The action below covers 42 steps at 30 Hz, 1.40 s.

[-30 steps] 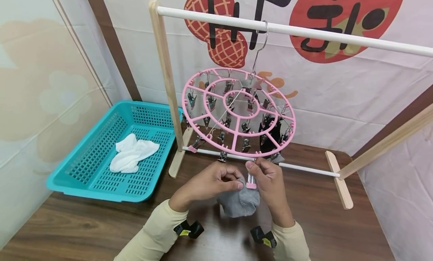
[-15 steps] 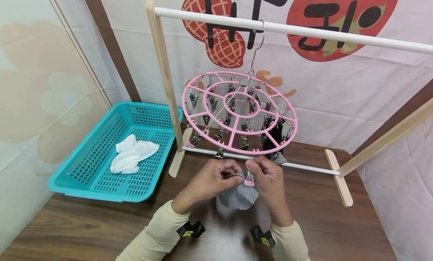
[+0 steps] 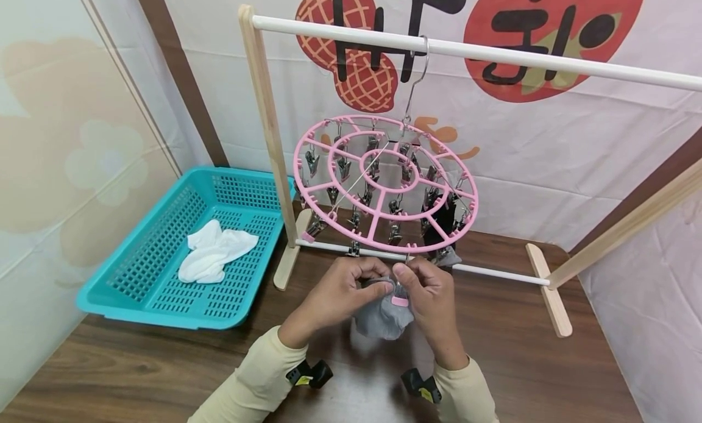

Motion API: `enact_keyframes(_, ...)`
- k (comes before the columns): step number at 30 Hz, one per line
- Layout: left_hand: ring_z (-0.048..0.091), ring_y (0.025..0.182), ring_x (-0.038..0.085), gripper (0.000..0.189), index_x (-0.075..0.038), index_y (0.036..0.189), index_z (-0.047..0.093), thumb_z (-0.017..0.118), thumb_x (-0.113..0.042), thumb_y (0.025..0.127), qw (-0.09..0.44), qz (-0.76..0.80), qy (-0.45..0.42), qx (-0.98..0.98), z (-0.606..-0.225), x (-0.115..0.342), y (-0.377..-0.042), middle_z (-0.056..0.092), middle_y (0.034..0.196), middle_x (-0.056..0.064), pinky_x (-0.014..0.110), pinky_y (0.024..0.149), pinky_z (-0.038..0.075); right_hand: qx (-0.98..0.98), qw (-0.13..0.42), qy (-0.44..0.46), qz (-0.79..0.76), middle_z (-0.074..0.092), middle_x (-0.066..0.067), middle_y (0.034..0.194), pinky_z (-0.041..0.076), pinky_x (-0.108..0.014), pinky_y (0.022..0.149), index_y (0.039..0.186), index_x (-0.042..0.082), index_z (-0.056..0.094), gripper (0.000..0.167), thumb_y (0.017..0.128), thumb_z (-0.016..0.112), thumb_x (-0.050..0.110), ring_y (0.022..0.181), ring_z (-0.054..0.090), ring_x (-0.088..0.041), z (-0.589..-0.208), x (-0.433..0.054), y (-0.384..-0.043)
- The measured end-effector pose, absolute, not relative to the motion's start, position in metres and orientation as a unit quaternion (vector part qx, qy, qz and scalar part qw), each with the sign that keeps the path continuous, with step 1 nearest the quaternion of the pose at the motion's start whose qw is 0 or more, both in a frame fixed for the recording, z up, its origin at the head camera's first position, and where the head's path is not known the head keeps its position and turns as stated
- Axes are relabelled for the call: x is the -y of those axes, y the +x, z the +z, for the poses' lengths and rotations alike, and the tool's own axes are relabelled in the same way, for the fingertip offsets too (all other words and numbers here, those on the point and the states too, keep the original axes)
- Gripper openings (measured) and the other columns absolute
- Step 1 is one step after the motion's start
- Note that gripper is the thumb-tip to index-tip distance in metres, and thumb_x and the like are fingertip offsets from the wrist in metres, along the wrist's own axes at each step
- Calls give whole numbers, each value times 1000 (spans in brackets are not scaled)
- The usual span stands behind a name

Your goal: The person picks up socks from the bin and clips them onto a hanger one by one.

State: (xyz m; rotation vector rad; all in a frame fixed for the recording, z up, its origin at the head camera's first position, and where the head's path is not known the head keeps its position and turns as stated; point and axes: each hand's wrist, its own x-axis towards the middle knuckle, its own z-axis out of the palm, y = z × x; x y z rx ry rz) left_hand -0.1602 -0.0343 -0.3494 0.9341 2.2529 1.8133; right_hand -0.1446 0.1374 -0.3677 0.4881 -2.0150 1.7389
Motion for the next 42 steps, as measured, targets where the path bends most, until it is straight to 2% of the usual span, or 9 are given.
enact_keyframes(8, 60, 79, 7, 9, -4, 97, 70, 69, -8, 89, 30, 590, 311, -744, -349, 34, -163, 72, 93, 2, 24, 67, 49, 745, 160, 152, 629, 41, 4, 57, 30, -26, 44, 71, 7, 56, 21, 90, 64, 3, 51, 39, -10, -365, -143, -149)
enact_keyframes(13, 57, 74, 6, 8, -9, 97, 70, 69, -11, 90, 38, 567, 322, -758, -351, 36, -164, 70, 89, -3, 23, 63, 45, 772, 109, 111, 617, 46, 1, 56, 34, -24, 44, 74, 6, 62, 16, 85, 74, 7, 49, 40, -10, -359, -150, -147)
enact_keyframes(17, 54, 68, 4, 5, -13, 95, 70, 69, -15, 90, 52, 526, 348, -774, -353, 38, -164, 67, 81, -9, 23, 61, 45, 788, 96, 92, 601, 44, 0, 57, 34, -22, 45, 76, 5, 62, 17, 80, 78, 7, 49, 38, -8, -350, -150, -141)
enact_keyframes(19, 52, 65, 4, 3, -14, 92, 68, 69, -16, 90, 51, 508, 360, -781, -353, 40, -163, 64, 77, -11, 23, 59, 44, 794, 106, 93, 591, 41, 0, 58, 36, -21, 45, 79, 3, 62, 17, 79, 78, 4, 50, 36, -7, -345, -148, -137)
enact_keyframes(23, 45, 57, 5, 7, -15, 85, 65, 69, -17, 90, 51, 484, 365, -794, -352, 43, -161, 55, 69, -13, 21, 54, 39, 803, 145, 102, 568, 38, 1, 59, 49, -24, 47, 84, 1, 63, 18, 77, 80, 3, 49, 41, -6, -344, -144, -133)
enact_keyframes(25, 43, 55, 6, 9, -15, 84, 64, 69, -17, 91, 55, 467, 369, -802, -351, 45, -161, 51, 67, -13, 20, 53, 36, 816, 173, 109, 541, 38, 4, 58, 48, -23, 48, 84, 4, 65, 18, 76, 82, 7, 49, 41, -6, -350, -145, -135)
enact_keyframes(31, 43, 58, 1, 5, -15, 89, 67, 69, -19, 91, 73, 404, 401, -819, -346, 52, -163, 51, 68, -14, 19, 56, 37, 834, 250, 147, 469, 42, 8, 57, 34, -21, 48, 81, 12, 67, 18, 75, 84, 17, 51, 40, -8, -363, -152, -141)
enact_keyframes(37, 43, 59, -2, 6, -16, 87, 67, 74, -17, 86, 89, 359, 422, -828, -342, 57, -166, 52, 68, -15, 18, 55, 37, 826, 268, 166, 467, 43, 5, 59, 32, -20, 48, 80, 13, 64, 19, 77, 82, 14, 52, 40, -9, -362, -155, -142)
enact_keyframes(42, 46, 59, -1, 4, -14, 87, 70, 73, -17, 86, 102, 348, 424, -830, -342, 57, -168, 57, 71, -16, 19, 55, 41, 825, 275, 166, 466, 43, 5, 58, 34, -21, 50, 78, 12, 62, 19, 77, 81, 13, 52, 41, -8, -361, -155, -143)
